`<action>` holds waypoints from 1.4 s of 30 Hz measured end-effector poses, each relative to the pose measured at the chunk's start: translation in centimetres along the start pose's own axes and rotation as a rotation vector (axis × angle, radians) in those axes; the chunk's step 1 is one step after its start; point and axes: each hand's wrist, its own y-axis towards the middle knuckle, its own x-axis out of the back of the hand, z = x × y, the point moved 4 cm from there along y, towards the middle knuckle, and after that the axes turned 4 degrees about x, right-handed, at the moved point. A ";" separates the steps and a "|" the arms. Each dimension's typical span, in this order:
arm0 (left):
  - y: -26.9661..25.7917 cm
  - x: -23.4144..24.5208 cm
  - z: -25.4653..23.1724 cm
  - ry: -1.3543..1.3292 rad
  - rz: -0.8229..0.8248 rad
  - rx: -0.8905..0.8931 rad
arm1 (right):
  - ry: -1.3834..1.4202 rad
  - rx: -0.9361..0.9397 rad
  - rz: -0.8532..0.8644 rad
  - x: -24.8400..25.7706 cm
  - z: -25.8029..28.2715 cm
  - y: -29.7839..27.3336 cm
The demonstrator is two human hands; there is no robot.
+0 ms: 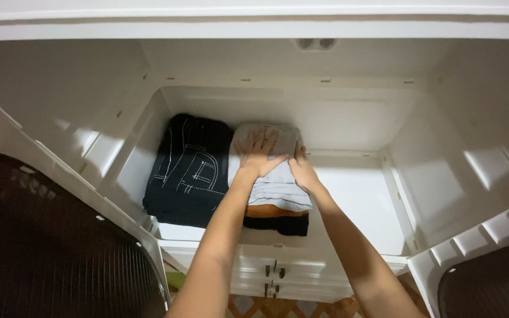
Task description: Placing folded pants and shorts into a white plastic storage cabinet.
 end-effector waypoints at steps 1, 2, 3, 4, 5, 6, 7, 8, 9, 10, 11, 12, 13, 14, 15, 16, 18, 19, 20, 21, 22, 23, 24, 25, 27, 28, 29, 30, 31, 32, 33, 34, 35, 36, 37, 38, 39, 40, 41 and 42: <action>0.4 -0.4 0.1 -0.001 -0.001 -0.002 | -0.001 0.001 -0.002 0.3 0.8 -0.1; 0.7 -0.7 0.2 -0.004 -0.005 0.004 | 0.017 -0.011 0.019 0.5 1.5 -0.3; 0.9 -1.2 0.4 -0.005 -0.007 0.011 | 0.038 -0.024 0.040 0.6 2.2 -0.6; 0.6 -0.7 0.1 -0.004 -0.007 0.009 | 0.038 -0.024 0.039 0.5 1.8 -0.5; 0.1 -0.5 -0.2 0.016 0.003 0.021 | 0.024 -0.003 0.043 0.4 1.4 -0.5; -0.5 -0.2 -0.6 0.036 0.014 0.032 | 0.009 0.018 0.048 0.4 1.0 -0.6; -0.2 -0.1 -0.7 0.038 0.015 0.028 | 0.010 0.016 0.045 0.1 -0.5 0.1; -0.1 -0.1 -0.8 0.088 0.045 0.050 | -0.031 -0.013 0.040 0.0 -2.1 0.8; 0.0 -0.2 -1.0 0.137 0.077 0.071 | -0.072 -0.044 0.036 -0.1 -3.7 1.2; -0.1 -0.8 -0.7 0.138 0.080 0.066 | -0.072 -0.048 0.032 0.6 -1.3 -0.5; 0.2 -0.8 -0.6 0.130 0.040 0.053 | -0.076 -0.100 0.039 1.6 1.2 -1.6; 0.6 -0.7 -0.5 0.121 0.000 0.039 | -0.081 -0.152 0.046 2.5 3.7 -2.9; 0.0 -0.2 -0.8 0.120 0.000 0.034 | -0.083 -0.154 0.042 3.0 4.1 -3.8; -0.6 0.2 -1.1 0.085 -0.004 0.046 | -0.048 -0.149 0.035 3.5 4.4 -4.8; -1.2 0.6 -1.2 0.049 -0.009 0.059 | -0.014 -0.143 0.027 3.9 4.7 -5.8; -2.1 0.2 -1.3 0.047 -0.009 0.054 | -0.016 -0.145 0.023 4.2 3.8 -6.5; -4.1 0.0 -1.4 0.036 -0.121 0.010 | -0.092 -0.009 0.014 4.8 2.6 -8.0; -4.9 -0.3 -1.5 0.034 -0.119 0.005 | -0.095 -0.012 0.010 5.6 3.7 -9.5; -5.9 -0.5 -1.7 0.016 -0.135 -0.019 | -0.102 -0.048 0.046 6.2 4.6 -11.1; -6.9 -0.7 -1.8 -0.004 -0.151 -0.041 | -0.110 -0.084 0.083 6.9 5.6 -12.8; -7.9 -1.1 -2.2 -0.007 -0.149 -0.046 | -0.113 -0.088 0.080 7.5 5.1 -13.9; -8.9 -1.3 -2.5 -0.021 -0.193 -0.051 | -0.122 -0.068 0.081 8.1 4.8 -15.0; -9.9 -1.4 -2.8 -0.035 -0.237 -0.056 | -0.131 -0.049 0.081 8.6 4.5 -16.0; -10.9 -1.7 -3.3 -0.034 -0.237 -0.061 | -0.130 -0.050 0.076 9.3 4.7 -17.2; -12.9 -2.4 -4.2 0.012 -0.219 -0.025 | -0.168 -0.050 0.060 10.7 5.3 -19.9; -13.8 -2.9 -4.5 0.012 -0.219 -0.032 | -0.170 -0.053 0.055 11.4 6.2 -21.2; -14.8 -3.5 -4.9 0.001 -0.236 -0.034 | -0.174 -0.066 0.056 12.1 6.9 -22.8; -15.9 -4.1 -5.3 -0.010 -0.253 -0.036 | -0.179 -0.080 0.057 12.8 7.7 -24.4; -17.3 -4.4 -6.1 -0.013 -0.250 -0.044 | -0.181 -0.086 0.050 13.2 8.2 -25.9; -18.8 -4.8 -6.7 -0.037 -0.208 -0.031 | -0.200 -0.107 0.040 13.7 8.7 -27.5; -20.2 -5.0 -7.4 -0.060 -0.168 -0.018 | -0.220 -0.126 0.028 14.3 9.3 -28.9; -21.4 -5.5 -8.1 -0.061 -0.167 -0.026 | -0.222 -0.130 0.021 14.9 9.6 -30.2; -22.8 -6.3 -8.7 -0.076 -0.152 -0.045 | -0.222 -0.127 -0.002 15.3 9.8 -31.7; -24.3 -7.0 -9.3 -0.091 -0.137 -0.064 | -0.221 -0.124 -0.025 15.6 10.0 -33.3; -25.8 -7.4 -10.2 -0.092 -0.129 -0.072 | -0.223 -0.134 -0.030 15.9 10.1 -34.8; -27.4 -7.7 -11.0 -0.084 -0.124 -0.071 | -0.263 -0.129 -0.039 16.2 10.3 -36.3; -28.9 -7.8 -11.5 -0.073 -0.122 -0.069 | -0.300 -0.120 -0.046 16.4 10.7 -37.6; -30.1 -8.2 -12.1 -0.072 -0.116 -0.075 | -0.299 -0.128 -0.050 16.7 11.3 -39.0; -31.3 -8.6 -12.7 -0.097 -0.132 -0.098 | -0.278 -0.138 -0.058 17.0 11.8 -40.4; -32.5 -8.9 -13.3 -0.122 -0.149 -0.121 | -0.256 -0.148 -0.066 17.2 12.4 -41.8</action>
